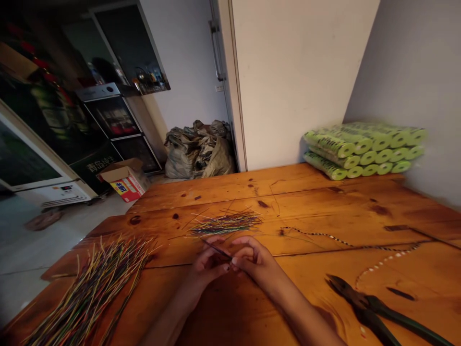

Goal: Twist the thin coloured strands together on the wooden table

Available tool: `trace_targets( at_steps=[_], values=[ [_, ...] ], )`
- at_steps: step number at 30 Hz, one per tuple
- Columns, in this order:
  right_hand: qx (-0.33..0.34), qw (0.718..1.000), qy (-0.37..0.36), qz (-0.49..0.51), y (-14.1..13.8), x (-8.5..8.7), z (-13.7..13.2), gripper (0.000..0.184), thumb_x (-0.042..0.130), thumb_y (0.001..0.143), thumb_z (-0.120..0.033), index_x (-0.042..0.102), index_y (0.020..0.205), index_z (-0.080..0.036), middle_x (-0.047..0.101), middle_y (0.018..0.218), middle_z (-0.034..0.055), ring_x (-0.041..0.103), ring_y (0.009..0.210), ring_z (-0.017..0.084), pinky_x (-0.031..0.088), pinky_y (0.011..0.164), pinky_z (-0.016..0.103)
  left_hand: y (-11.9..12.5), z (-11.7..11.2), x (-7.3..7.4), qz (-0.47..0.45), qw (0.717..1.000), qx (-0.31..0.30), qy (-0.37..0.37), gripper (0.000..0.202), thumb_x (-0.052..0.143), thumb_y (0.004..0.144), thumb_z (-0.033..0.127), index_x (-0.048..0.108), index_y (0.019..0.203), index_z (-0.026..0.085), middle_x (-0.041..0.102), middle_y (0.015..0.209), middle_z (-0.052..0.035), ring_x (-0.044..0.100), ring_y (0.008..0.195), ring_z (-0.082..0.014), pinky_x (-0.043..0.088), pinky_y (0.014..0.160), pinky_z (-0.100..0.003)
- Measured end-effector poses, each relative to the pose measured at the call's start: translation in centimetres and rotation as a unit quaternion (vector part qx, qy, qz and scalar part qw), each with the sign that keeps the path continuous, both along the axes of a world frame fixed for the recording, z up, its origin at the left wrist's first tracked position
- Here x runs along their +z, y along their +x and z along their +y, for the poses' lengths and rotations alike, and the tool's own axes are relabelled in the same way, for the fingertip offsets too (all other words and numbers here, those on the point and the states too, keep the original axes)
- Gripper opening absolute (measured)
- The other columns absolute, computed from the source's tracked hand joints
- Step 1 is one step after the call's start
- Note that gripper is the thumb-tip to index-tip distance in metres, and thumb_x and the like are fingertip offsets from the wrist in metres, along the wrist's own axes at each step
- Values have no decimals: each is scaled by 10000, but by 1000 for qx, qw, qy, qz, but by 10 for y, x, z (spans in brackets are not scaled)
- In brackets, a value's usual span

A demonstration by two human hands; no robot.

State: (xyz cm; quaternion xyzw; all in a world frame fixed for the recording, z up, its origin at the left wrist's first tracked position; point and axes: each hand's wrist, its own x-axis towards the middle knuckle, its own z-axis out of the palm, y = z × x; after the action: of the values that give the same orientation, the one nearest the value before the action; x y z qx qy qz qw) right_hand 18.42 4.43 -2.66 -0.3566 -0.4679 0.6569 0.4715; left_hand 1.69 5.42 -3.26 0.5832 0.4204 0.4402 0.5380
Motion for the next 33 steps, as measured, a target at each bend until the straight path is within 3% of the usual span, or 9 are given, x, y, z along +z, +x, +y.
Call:
trace_targets(
  at_steps=[7, 13, 23, 27, 33],
  values=[
    [-14, 1000, -12, -20, -1, 2, -1, 246, 677, 650, -290, 568, 852, -203, 604, 632, -29, 518, 529, 96, 364, 499, 217, 6, 0, -9, 7, 996, 13, 88, 208, 750, 588, 273, 650, 742, 176, 533, 1030, -77, 494, 1022, -234, 395, 895, -339],
    [-3, 999, -18, -31, -2, 3, -1, 251, 673, 651, -298, 565, 856, -204, 583, 575, -42, 482, 492, 85, 330, 465, 203, 6, 1, -5, 8, 991, 26, 128, 186, 757, 571, 271, 658, 701, 182, 564, 935, -64, 517, 948, -220, 407, 854, -322],
    [-31, 995, 49, -77, -9, 1, -5, 281, 636, 693, -293, 584, 953, -201, 636, 697, -4, 566, 633, 135, 420, 602, 254, 5, -4, 5, 78, 982, 78, 151, 124, 660, 673, 280, 625, 617, 175, 541, 893, -47, 531, 901, -208, 407, 819, -305],
    [-59, 991, 70, -100, -12, -6, -4, 276, 629, 701, -322, 581, 954, -220, 675, 750, 25, 626, 764, 194, 454, 748, 316, 9, -4, -4, 69, 981, 122, 136, 123, 623, 700, 274, 592, 632, 176, 552, 897, -50, 546, 860, -201, 431, 753, -287],
    [-49, 990, 77, -111, -10, -13, 4, 346, 660, 649, -430, 621, 934, -239, 704, 876, 72, 643, 860, 239, 476, 815, 349, 15, 7, -25, 80, 962, 168, 199, 143, 624, 679, 308, 579, 609, 192, 586, 765, -45, 559, 734, -194, 446, 667, -290]
  ],
)
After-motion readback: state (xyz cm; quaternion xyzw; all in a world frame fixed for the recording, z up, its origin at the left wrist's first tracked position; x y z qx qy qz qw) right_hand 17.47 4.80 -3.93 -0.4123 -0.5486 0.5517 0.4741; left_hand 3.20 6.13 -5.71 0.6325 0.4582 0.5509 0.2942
